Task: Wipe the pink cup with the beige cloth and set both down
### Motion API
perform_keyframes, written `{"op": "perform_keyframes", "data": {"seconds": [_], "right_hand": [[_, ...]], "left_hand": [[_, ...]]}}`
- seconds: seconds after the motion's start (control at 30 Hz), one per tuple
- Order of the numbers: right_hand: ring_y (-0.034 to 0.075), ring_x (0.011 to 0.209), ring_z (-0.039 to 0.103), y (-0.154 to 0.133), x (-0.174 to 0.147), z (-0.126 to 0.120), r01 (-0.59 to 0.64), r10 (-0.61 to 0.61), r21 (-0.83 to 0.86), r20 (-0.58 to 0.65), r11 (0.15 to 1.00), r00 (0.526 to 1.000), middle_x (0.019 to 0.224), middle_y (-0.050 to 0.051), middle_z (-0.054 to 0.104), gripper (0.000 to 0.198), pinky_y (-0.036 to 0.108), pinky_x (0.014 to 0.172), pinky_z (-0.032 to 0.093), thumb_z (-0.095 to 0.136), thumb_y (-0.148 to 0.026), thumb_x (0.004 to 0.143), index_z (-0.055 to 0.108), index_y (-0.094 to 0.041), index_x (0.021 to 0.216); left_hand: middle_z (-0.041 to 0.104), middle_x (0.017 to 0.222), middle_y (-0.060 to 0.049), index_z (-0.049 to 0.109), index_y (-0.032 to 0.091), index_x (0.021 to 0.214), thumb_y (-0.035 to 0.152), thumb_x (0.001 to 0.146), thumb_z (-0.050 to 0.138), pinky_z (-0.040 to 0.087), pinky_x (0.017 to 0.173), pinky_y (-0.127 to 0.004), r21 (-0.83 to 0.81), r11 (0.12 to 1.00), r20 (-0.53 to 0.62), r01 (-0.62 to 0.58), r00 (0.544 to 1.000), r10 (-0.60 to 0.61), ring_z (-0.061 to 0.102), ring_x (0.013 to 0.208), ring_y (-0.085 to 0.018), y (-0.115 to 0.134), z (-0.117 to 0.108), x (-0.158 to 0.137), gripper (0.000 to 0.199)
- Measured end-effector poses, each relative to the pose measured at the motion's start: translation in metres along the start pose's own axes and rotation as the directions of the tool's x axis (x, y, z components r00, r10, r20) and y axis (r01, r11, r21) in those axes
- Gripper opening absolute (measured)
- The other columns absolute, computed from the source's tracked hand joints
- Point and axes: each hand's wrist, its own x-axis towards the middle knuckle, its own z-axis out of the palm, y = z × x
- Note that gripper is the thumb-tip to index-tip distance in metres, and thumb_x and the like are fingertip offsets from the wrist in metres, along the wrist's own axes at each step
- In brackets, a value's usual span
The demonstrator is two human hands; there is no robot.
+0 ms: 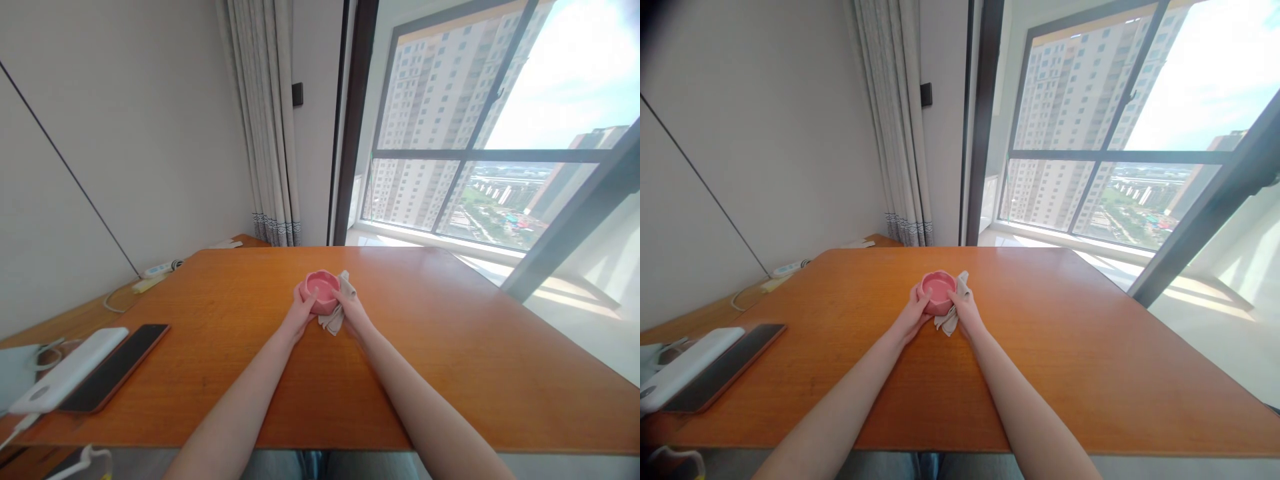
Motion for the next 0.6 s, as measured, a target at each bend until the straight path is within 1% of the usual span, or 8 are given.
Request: {"op": "perform_keyframes", "data": {"seconds": [0.07,0.13,0.17,0.23,0.3,0.4,0.5,0.6], "right_hand": [[0.02,0.089,0.063,-0.003,0.006,-0.008,-0.044,0.049,0.08,-0.049,0.996,0.998,0.092,0.001,0.068,0.031,0.032,0.079,0.051,0.065,-0.032,0.066,0.061,-0.022,0.096],[0.02,0.085,0.064,-0.007,0.012,-0.017,-0.092,0.101,0.11,-0.078,0.99,0.992,0.087,0.001,0.068,0.025,0.032,0.076,0.052,0.063,-0.03,0.066,0.062,-0.021,0.09],[0.02,0.083,0.064,-0.01,0.014,-0.022,-0.127,0.135,0.112,-0.067,0.986,0.989,0.085,0.002,0.069,0.024,0.033,0.074,0.052,0.063,-0.03,0.066,0.062,-0.021,0.089],[0.021,0.082,0.064,-0.015,0.015,-0.027,-0.199,0.2,0.084,-0.007,0.976,0.98,0.084,0.004,0.069,0.025,0.033,0.074,0.052,0.063,-0.029,0.066,0.063,-0.02,0.09],[0.022,0.083,0.064,-0.018,0.014,-0.027,-0.236,0.235,0.034,0.047,0.971,0.971,0.087,0.004,0.07,0.029,0.033,0.076,0.052,0.066,-0.029,0.066,0.063,-0.02,0.093],[0.023,0.09,0.064,-0.016,0.007,-0.018,-0.232,0.229,0.034,0.064,0.972,0.971,0.097,0.005,0.069,0.035,0.034,0.08,0.051,0.068,-0.035,0.068,0.062,-0.021,0.099],[0.023,0.101,0.061,-0.008,-0.001,-0.004,-0.155,0.152,0.106,0.035,0.982,0.988,0.107,0.004,0.067,0.041,0.035,0.085,0.05,0.064,-0.045,0.072,0.059,-0.024,0.106],[0.022,0.104,0.06,0.0,-0.004,0.004,-0.094,0.091,0.081,0.047,0.992,0.995,0.108,0.003,0.066,0.047,0.035,0.087,0.05,0.065,-0.043,0.071,0.055,-0.025,0.113]], "left_hand": [[0.059,0.116,-0.011,0.042,0.024,0.118,0.06,0.075,0.055,0.051,0.076,-0.03,0.088,0.99,0.069,0.111,0.991,-0.117,0.062,0.093,-0.018,0.003,-0.002,0.0,0.058],[0.065,0.102,-0.013,0.042,0.021,0.12,0.072,0.076,0.038,0.051,0.074,-0.032,0.155,0.959,0.138,0.237,0.956,-0.259,0.065,0.084,-0.02,0.008,-0.004,-0.001,0.068],[0.066,0.097,-0.013,0.041,0.02,0.122,0.075,0.075,0.033,0.051,0.073,-0.033,0.184,0.942,0.164,0.281,0.936,-0.311,0.065,0.08,-0.02,0.01,-0.005,-0.002,0.072],[0.067,0.092,-0.014,0.042,0.019,0.123,0.077,0.074,0.029,0.051,0.07,-0.033,0.247,0.917,0.192,0.313,0.912,-0.363,0.066,0.074,-0.021,0.014,-0.005,-0.005,0.077],[0.067,0.091,-0.012,0.044,0.02,0.122,0.073,0.075,0.037,0.051,0.065,-0.032,0.325,0.902,0.196,0.285,0.912,-0.359,0.065,0.068,-0.02,0.014,-0.005,-0.008,0.072],[0.065,0.086,-0.007,0.044,0.022,0.119,0.06,0.077,0.049,0.05,0.054,-0.027,0.384,0.901,0.145,0.202,0.95,-0.275,0.061,0.058,-0.016,0.006,-0.004,-0.007,0.057],[0.062,0.088,-0.006,0.042,0.022,0.114,0.055,0.081,0.047,0.049,0.048,-0.024,0.314,0.936,0.01,0.157,0.986,-0.169,0.057,0.054,-0.012,-0.003,-0.002,-0.001,0.047],[0.055,0.112,-0.011,0.038,0.023,0.112,0.052,0.077,0.056,0.053,0.056,-0.027,0.192,0.975,-0.107,0.114,0.99,-0.094,0.061,0.07,-0.014,-0.007,-0.001,0.004,0.049]]}}
